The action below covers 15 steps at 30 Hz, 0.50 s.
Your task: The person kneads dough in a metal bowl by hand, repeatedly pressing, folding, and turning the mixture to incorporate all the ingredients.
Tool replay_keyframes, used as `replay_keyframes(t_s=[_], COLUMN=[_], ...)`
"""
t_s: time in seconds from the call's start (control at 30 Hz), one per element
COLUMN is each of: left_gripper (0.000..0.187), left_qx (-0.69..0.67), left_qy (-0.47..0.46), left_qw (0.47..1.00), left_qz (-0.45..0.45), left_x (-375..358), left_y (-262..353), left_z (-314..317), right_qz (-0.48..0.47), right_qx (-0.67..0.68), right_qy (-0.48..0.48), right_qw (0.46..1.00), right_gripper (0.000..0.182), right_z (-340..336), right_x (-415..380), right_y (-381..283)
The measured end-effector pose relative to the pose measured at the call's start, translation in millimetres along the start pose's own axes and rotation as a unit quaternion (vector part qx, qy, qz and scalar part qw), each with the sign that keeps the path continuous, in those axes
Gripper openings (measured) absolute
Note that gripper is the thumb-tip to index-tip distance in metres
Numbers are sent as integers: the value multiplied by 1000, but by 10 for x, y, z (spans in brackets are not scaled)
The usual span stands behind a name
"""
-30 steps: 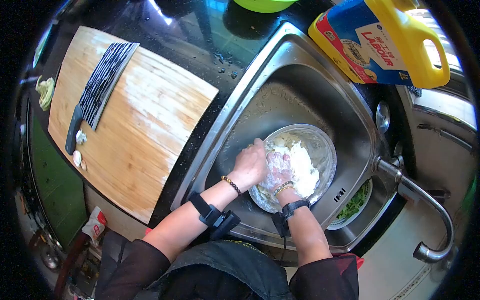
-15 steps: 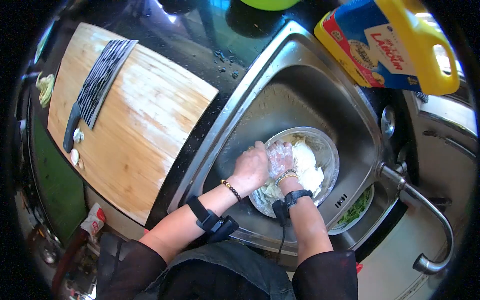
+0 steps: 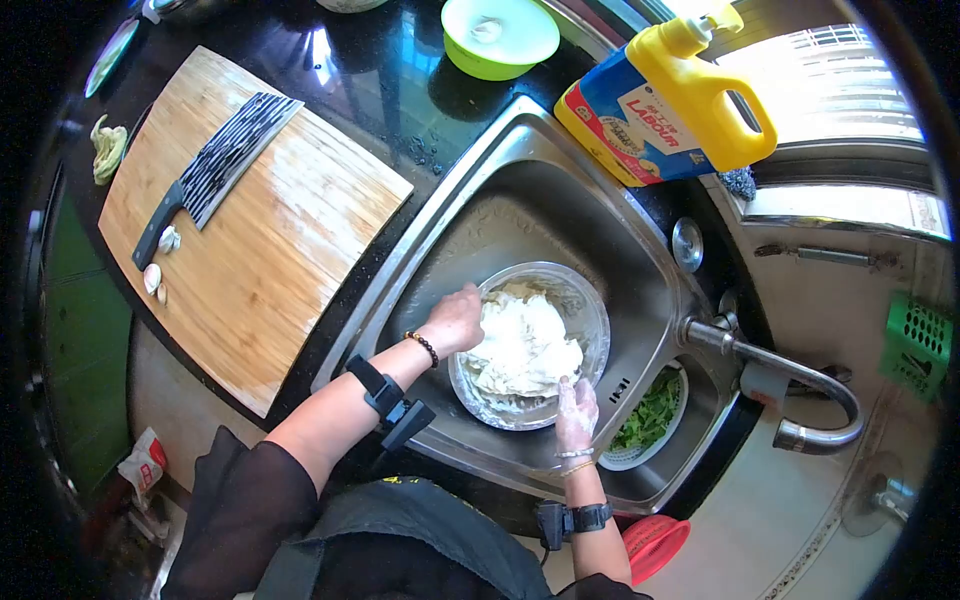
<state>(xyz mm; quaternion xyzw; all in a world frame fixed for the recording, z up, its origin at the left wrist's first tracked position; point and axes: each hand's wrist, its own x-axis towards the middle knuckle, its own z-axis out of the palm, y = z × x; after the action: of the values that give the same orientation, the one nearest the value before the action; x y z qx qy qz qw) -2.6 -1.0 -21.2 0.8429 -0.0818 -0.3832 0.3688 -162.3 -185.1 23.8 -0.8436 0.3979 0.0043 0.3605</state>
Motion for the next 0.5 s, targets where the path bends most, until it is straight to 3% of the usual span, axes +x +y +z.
replay_keyframes(t_s=[0.03,0.07,0.1,0.17,0.2,0.3,0.37,0.43,0.5], left_gripper=[35,35,35,35,34,34,33,32,32], left_qx=[-3,5,13,19,27,38,29,38,41], left_qy=[5,-4,-12,-15,-27,-12,-24,-19,-21], left_qw=[1000,1000,1000,1000,999,999,999,999,999], left_qz=[0,-1,-2,-10,-16,-28,-30,0,-2], left_x=[-10,-17,-21,-31,-37,-28,-50,-41,-58], left_y=[8,14,20,45,49,51,56,61,77], left_z=[-11,-23,-35,-60,-68,-50,-41,-72,-91], right_qz=[160,313,308,295,253,272,270,280,246], right_qx=[118,230,229,428,453,496,506,479,465], right_qy=[-60,-120,-124,-183,-205,-216,-201,-125,-109], right_qw=[978,914,915,835,830,796,794,823,844], right_gripper=[41,46,46,49,52,49,44,40,39], right_z=[-46,-34,55,297,408,496,525,601,592], right_x=[73,157,234,357,426,620,622,661,635], right_y=[135,239,336,446,373,550,667,732,758])
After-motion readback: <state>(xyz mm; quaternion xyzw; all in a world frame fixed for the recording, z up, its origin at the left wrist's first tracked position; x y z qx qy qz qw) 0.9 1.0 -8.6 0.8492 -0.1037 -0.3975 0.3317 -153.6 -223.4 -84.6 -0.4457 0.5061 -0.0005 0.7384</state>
